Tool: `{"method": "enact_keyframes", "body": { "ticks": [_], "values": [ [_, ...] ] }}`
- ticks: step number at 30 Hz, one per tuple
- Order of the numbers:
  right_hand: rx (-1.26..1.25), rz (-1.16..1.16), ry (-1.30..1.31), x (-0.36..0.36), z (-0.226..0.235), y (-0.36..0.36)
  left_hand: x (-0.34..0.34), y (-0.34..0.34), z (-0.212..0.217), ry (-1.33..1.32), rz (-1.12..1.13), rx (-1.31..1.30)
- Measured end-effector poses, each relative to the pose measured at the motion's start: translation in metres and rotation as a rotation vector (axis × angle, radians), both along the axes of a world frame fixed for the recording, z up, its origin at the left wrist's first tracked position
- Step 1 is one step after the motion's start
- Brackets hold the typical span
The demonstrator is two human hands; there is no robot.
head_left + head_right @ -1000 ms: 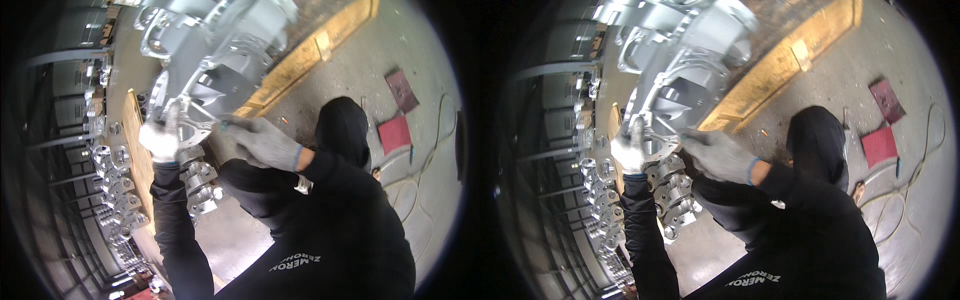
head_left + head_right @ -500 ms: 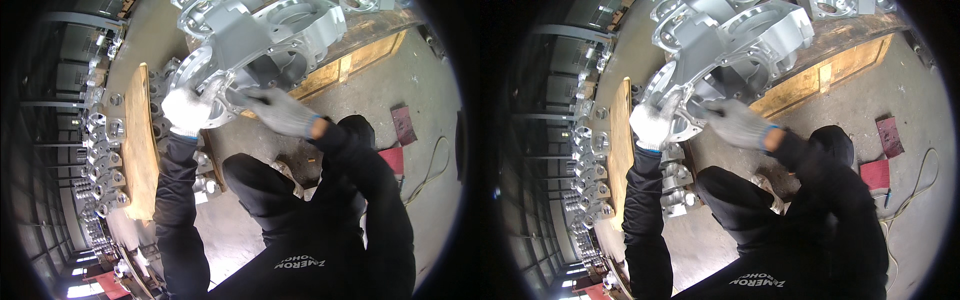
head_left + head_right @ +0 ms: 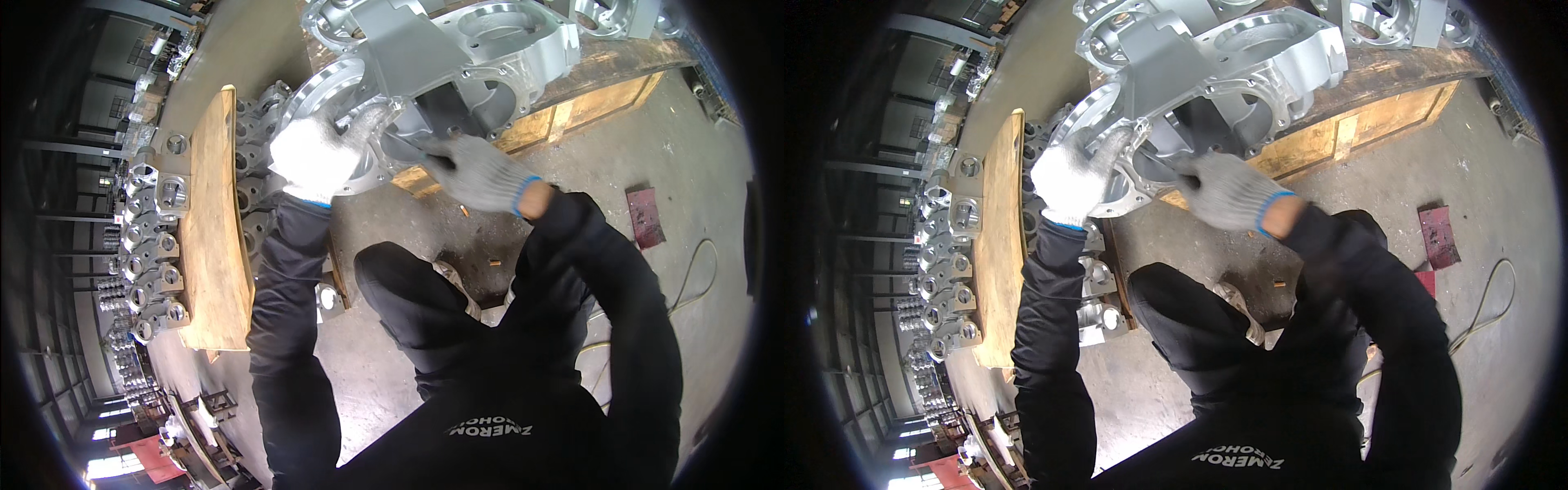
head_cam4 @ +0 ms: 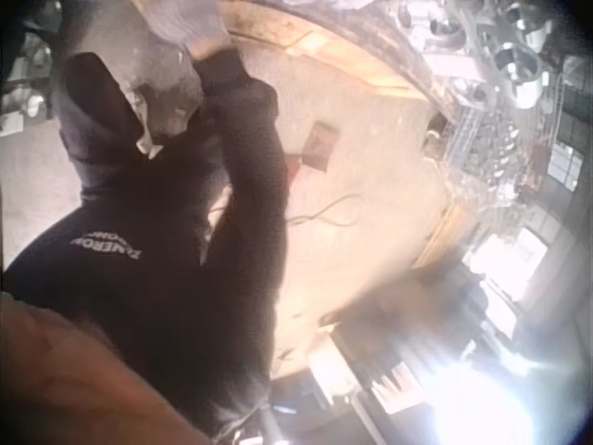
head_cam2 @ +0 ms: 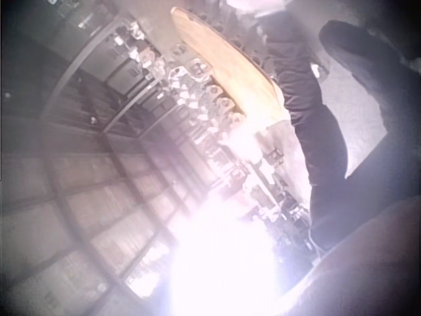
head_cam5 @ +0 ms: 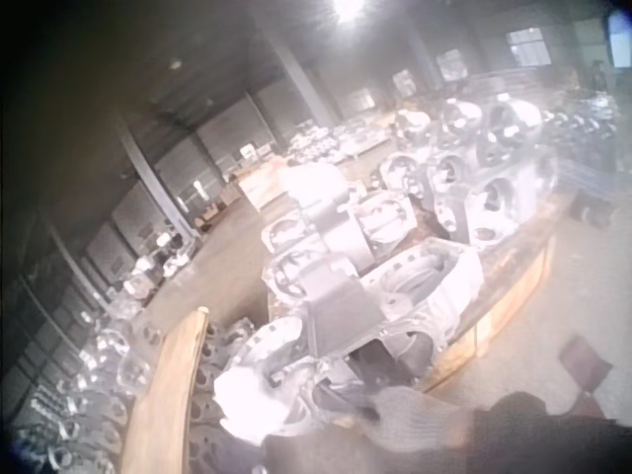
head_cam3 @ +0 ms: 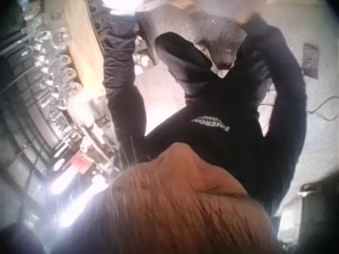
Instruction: The person kneels on the floor and uses a metal file to deburr the edges of several silver metal parts. They rotate each part to access different edges, then place the finished pieces on a wooden pallet.
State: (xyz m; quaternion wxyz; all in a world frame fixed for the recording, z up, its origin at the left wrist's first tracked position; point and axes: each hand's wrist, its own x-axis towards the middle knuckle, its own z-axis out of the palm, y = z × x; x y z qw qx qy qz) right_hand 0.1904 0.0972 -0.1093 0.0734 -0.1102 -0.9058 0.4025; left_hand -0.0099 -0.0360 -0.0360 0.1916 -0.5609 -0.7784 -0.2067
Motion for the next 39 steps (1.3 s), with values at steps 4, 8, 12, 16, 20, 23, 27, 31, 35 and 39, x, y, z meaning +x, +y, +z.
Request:
{"method": "enact_keyframes", "body": {
  "ticks": [4,8,12,16,20,23,27,31,35,39],
  "values": [
    [-0.053,-0.134,0.167,0.012,-0.020,-0.017,0.003,-0.001,0.003,-0.019,0.060,-0.047],
    [0.145,-0.148,0.242,0.010,-0.014,-0.020,0.002,0.000,0.001,-0.141,0.247,-0.200],
    [0.249,-0.125,0.110,0.020,0.020,-0.027,-0.001,-0.001,-0.004,-0.060,0.113,-0.030],
    [0.328,-0.192,0.175,0.012,0.016,-0.034,-0.003,-0.002,-0.006,-0.019,0.085,-0.031],
    [0.406,-0.142,0.179,0.017,0.007,-0.029,-0.002,-0.003,-0.005,-0.061,0.161,-0.106],
    [0.373,-0.122,0.053,0.009,0.008,-0.025,-0.004,-0.003,-0.007,0.004,0.025,0.076],
    [0.553,-0.122,0.271,0.008,0.013,-0.027,-0.011,0.000,-0.012,0.077,-0.024,0.113],
    [0.377,-0.138,-0.202,0.028,0.003,-0.026,-0.017,-0.001,-0.019,0.039,0.062,0.061],
    [0.488,-0.154,0.102,0.030,-0.024,-0.020,-0.017,-0.001,-0.019,0.079,0.064,0.008],
    [0.347,-0.130,-0.160,0.032,-0.004,-0.018,-0.014,-0.001,-0.015,0.066,-0.006,0.050]
  ]
}}
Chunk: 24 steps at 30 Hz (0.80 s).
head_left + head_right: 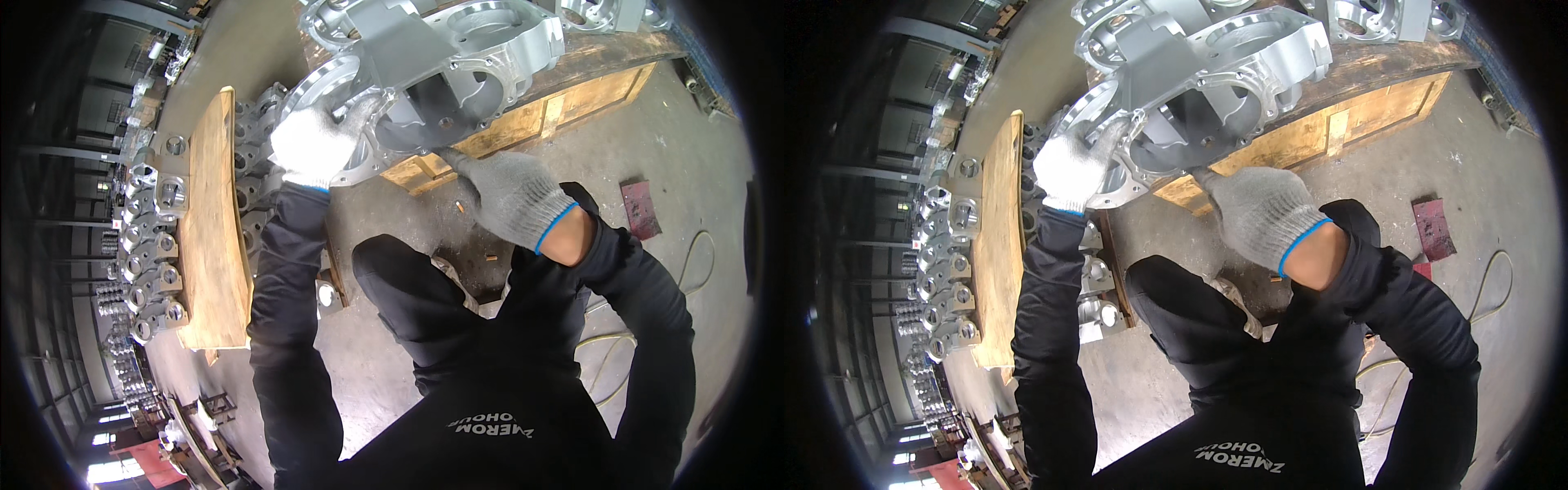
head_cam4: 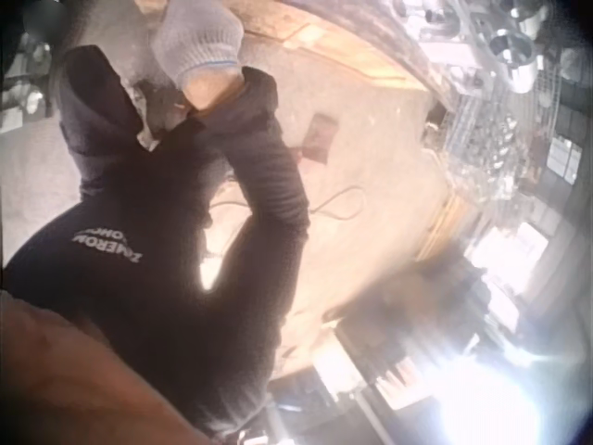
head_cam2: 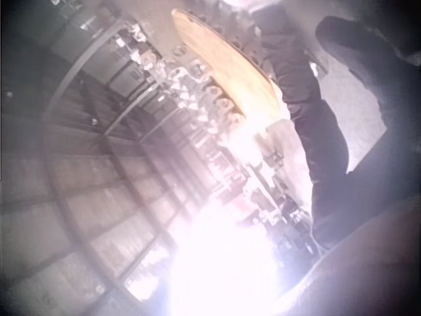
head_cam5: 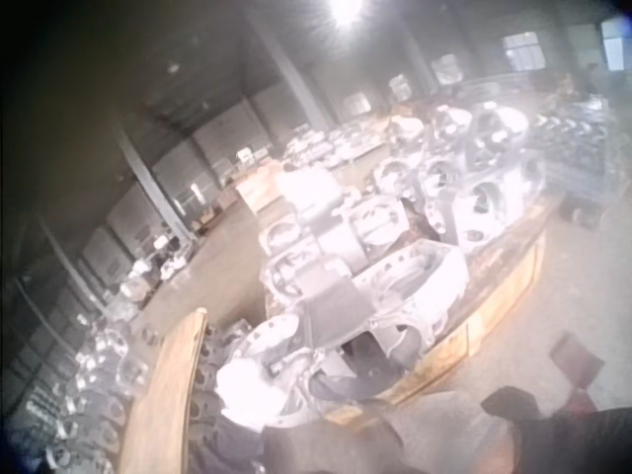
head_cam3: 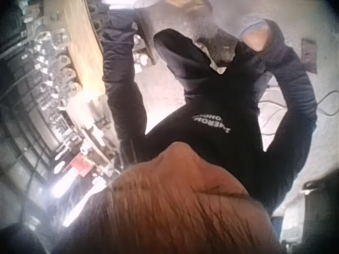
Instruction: The person kneels on the floor and uses a metal file to deburr the edges of several silver metal parts. They rotate each part to access different edges, then place the finished pieces on a wooden pallet.
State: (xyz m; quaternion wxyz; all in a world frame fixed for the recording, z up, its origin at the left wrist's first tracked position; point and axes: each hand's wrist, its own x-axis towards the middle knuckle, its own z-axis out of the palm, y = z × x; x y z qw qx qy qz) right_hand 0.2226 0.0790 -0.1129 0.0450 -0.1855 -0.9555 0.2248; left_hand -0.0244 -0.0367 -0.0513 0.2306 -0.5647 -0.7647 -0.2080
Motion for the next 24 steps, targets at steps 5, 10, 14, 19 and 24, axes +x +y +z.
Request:
{"method": "enact_keyframes", "body": {
  "ticks": [5,10,14,19,24],
  "values": [
    [0.057,0.106,0.270,-0.026,0.013,0.009,0.000,0.002,0.002,-0.144,-0.020,-0.002],
    [-0.023,0.114,0.372,-0.018,0.000,0.021,0.006,-0.002,0.004,-0.031,0.144,-0.092],
    [0.060,0.166,0.375,-0.047,-0.005,0.030,0.010,-0.001,0.009,-0.044,0.164,-0.125],
    [-0.105,0.128,0.240,-0.021,0.012,0.034,0.011,-0.002,0.010,0.047,-0.022,0.024],
    [-0.108,0.150,0.309,-0.039,-0.005,0.033,0.011,0.001,0.013,-0.101,-0.037,-0.023]
  ]
}}
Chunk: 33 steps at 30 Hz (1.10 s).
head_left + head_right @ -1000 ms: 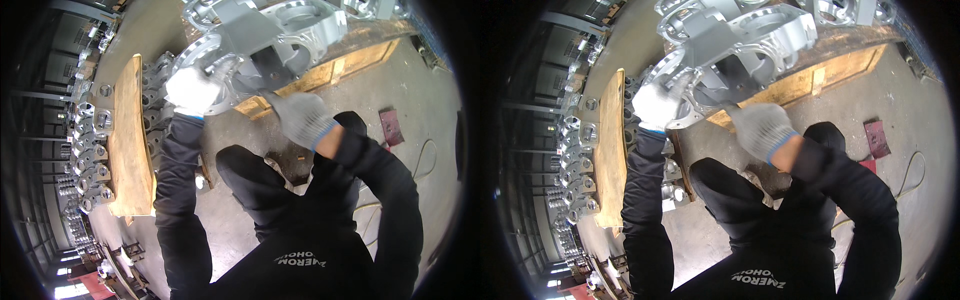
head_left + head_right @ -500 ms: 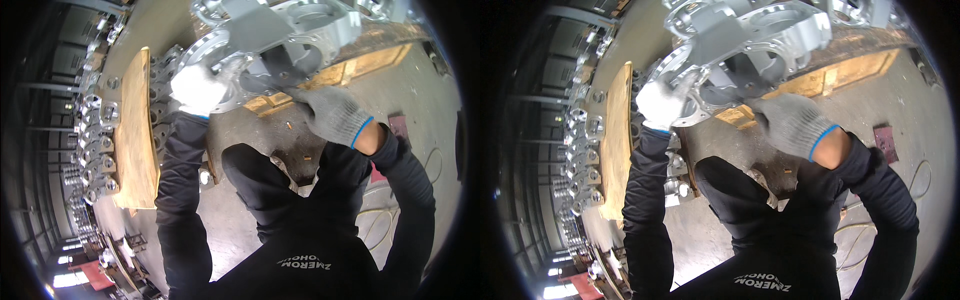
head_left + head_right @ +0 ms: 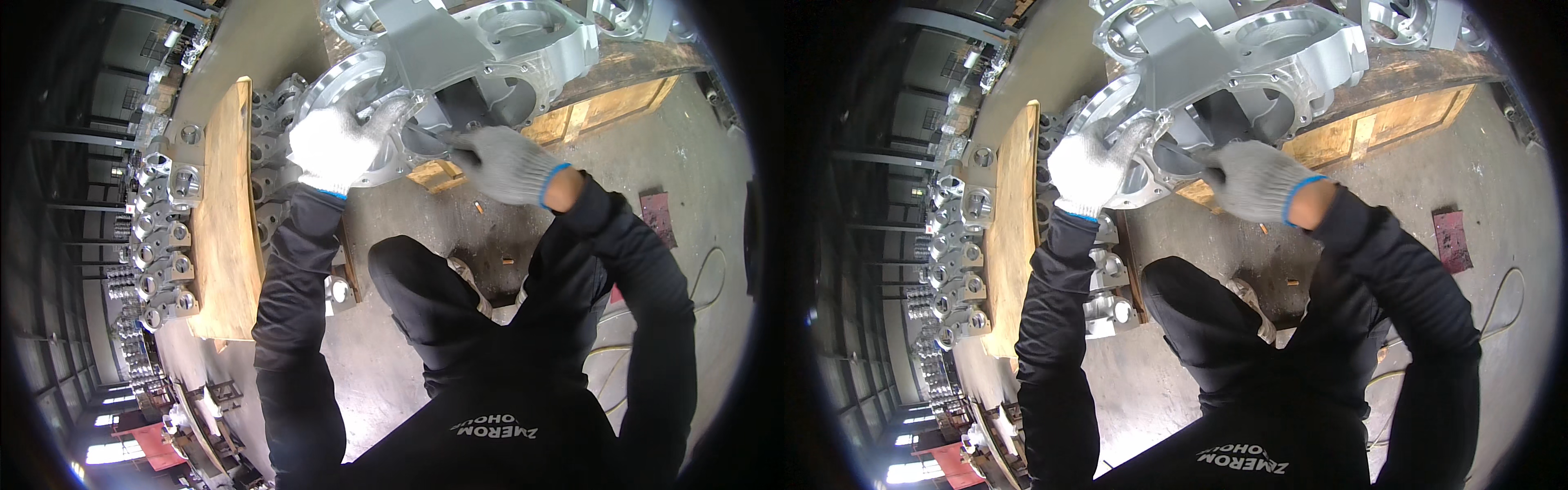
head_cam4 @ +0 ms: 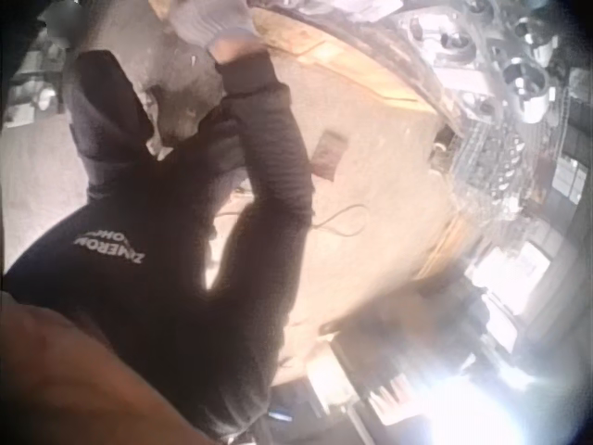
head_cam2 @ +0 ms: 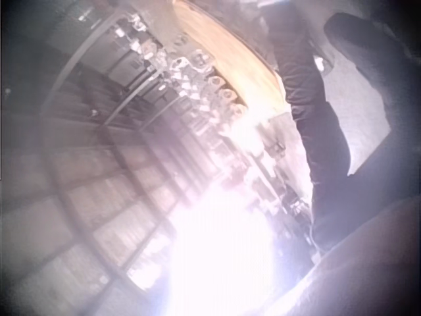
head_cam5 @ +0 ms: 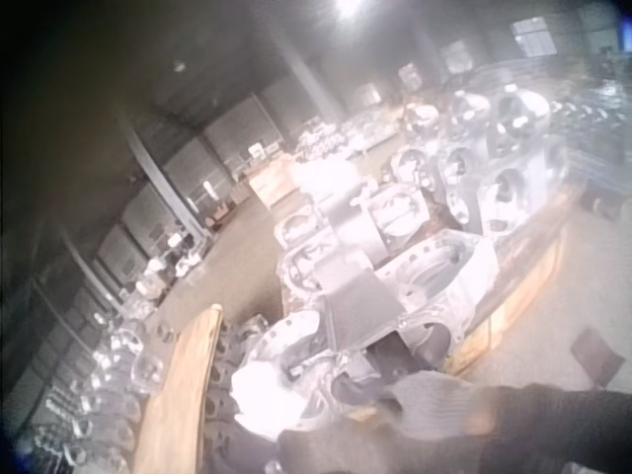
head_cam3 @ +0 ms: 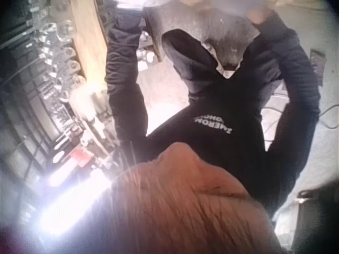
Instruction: The person kneels on the floor and uses a metal file to deburr the edges of several silver metal parts. They rotate each part to access different edges, then place the finished pieces on a wooden pallet.
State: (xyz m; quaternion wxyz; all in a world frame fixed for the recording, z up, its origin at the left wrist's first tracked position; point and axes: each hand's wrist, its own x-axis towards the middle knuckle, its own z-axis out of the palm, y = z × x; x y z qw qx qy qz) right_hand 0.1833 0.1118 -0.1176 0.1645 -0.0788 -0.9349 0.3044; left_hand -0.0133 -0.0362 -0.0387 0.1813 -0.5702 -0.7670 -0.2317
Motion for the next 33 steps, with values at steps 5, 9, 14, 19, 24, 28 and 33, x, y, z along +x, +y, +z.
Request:
{"method": "enact_keyframes", "body": {
  "ticks": [5,9,14,19,24,28,33],
  "values": [
    [-0.296,0.085,-0.106,0.014,0.024,0.009,0.004,0.000,0.001,-0.061,0.050,-0.028],
    [-0.233,0.102,-0.213,-0.010,0.021,0.009,0.002,0.001,0.000,0.031,0.124,-0.082],
    [-0.395,0.127,-0.221,0.008,0.002,0.012,-0.004,0.000,-0.008,0.122,0.094,0.002],
    [-0.431,0.184,-0.147,0.004,0.007,0.016,-0.007,0.000,-0.009,0.069,0.156,-0.068],
    [-0.545,0.183,-0.321,0.012,0.019,0.018,-0.004,0.002,-0.009,0.112,0.208,-0.060],
    [-0.738,0.244,-0.071,0.004,-0.006,0.010,-0.001,0.005,-0.006,-0.018,0.198,-0.075],
    [-1.025,0.137,-0.185,0.022,-0.003,0.003,0.002,0.003,-0.004,-0.144,0.288,-0.125]
  ]
}}
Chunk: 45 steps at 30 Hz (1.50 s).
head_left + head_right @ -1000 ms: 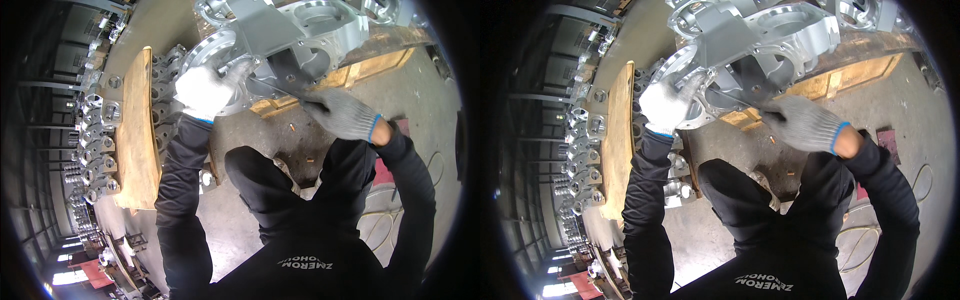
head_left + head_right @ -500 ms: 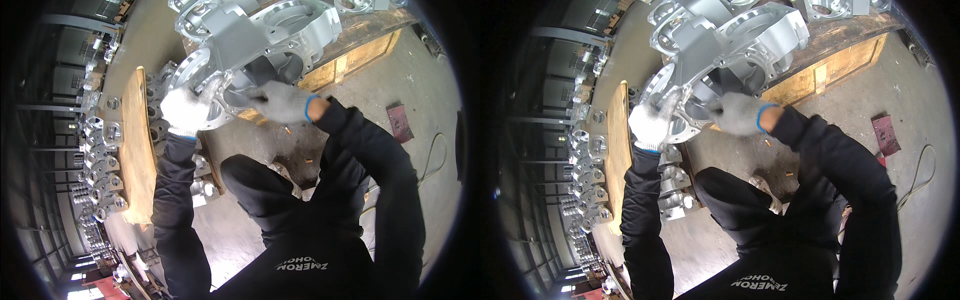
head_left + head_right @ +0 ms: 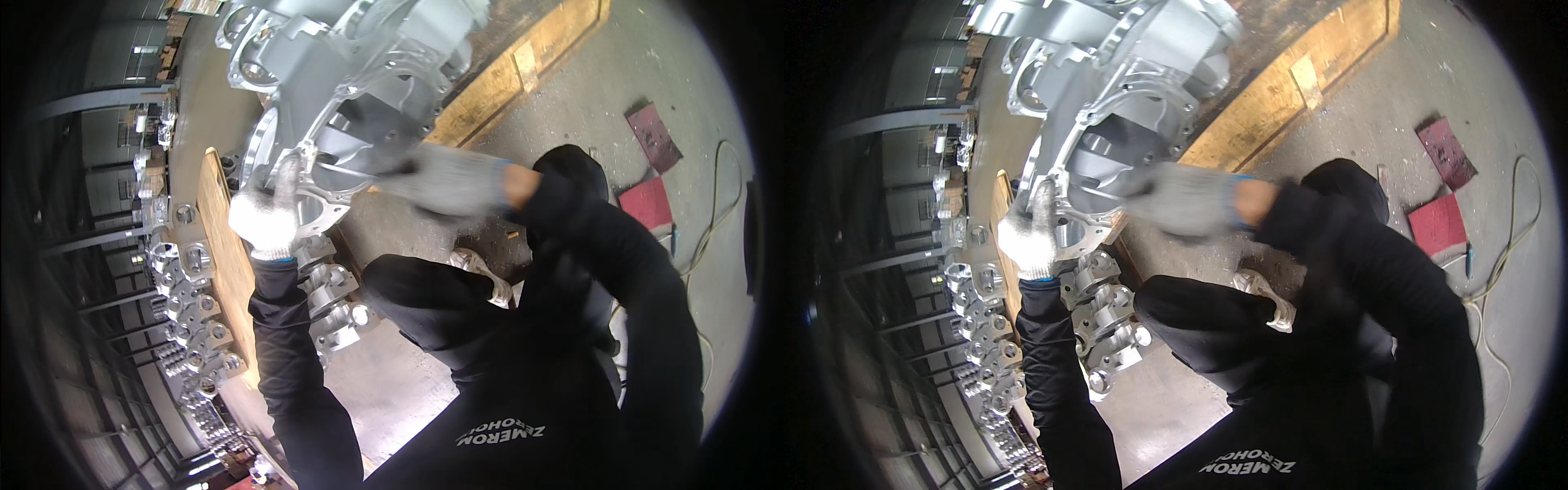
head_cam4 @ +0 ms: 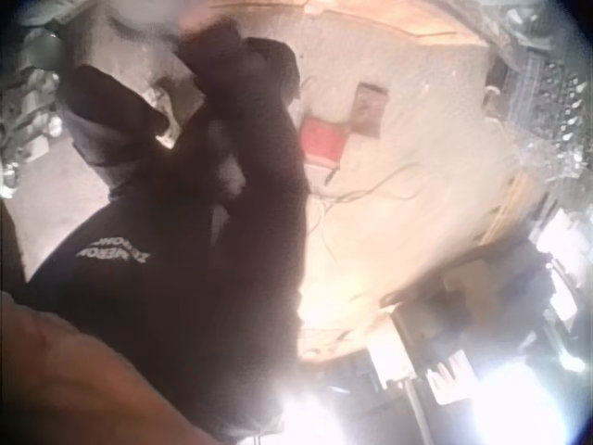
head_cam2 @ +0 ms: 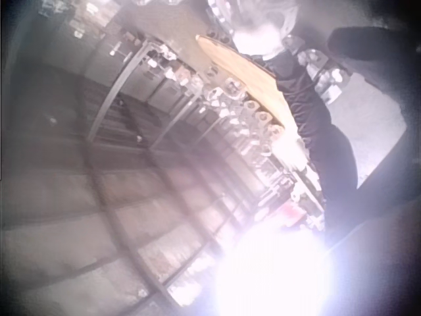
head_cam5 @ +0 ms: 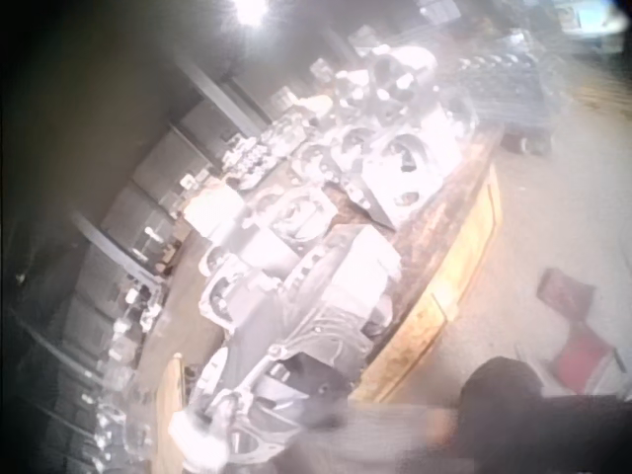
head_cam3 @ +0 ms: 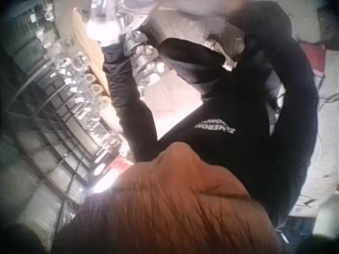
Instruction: The person kneels on the floor and uses a metal file to deburr the edges of several silver metal parts. They rotate each part to access different edges, then place the finished pieces on a wooden pallet.
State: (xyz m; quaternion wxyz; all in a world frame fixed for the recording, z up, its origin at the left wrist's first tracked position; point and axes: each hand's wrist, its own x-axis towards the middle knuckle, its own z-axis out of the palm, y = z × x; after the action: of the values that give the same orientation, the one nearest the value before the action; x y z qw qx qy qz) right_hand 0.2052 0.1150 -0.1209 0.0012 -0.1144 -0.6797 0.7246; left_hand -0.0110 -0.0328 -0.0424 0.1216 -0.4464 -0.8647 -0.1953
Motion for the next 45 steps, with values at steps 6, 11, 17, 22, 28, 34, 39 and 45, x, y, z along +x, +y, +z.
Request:
{"method": "enact_keyframes", "body": {
  "ticks": [6,11,17,22,28,34,39,45],
  "values": [
    [-0.175,-0.012,-0.115,0.001,-0.017,-0.013,-0.002,0.003,-0.002,-0.054,-0.015,0.043],
    [-0.490,-0.022,0.175,-0.032,-0.032,-0.023,-0.004,0.001,-0.007,-0.186,-0.069,0.146],
    [-0.744,-0.098,0.284,-0.019,-0.034,-0.044,-0.007,-0.001,-0.007,-0.113,-0.114,0.129],
    [-0.665,-0.199,0.341,-0.031,-0.026,-0.053,-0.008,-0.001,-0.008,-0.222,-0.113,0.139],
    [-0.889,-0.173,0.217,-0.037,-0.020,-0.060,-0.007,-0.003,-0.007,-0.116,-0.056,0.051],
    [-0.761,-0.270,0.191,-0.015,0.003,-0.054,-0.007,-0.001,-0.005,-0.164,-0.102,0.109],
    [-0.196,-0.467,0.433,-0.060,-0.002,-0.039,-0.004,0.000,-0.001,-0.235,-0.133,0.093],
    [-0.438,-0.453,0.165,-0.017,-0.004,-0.039,-0.005,-0.004,-0.004,-0.214,-0.156,0.136]
  ]
}}
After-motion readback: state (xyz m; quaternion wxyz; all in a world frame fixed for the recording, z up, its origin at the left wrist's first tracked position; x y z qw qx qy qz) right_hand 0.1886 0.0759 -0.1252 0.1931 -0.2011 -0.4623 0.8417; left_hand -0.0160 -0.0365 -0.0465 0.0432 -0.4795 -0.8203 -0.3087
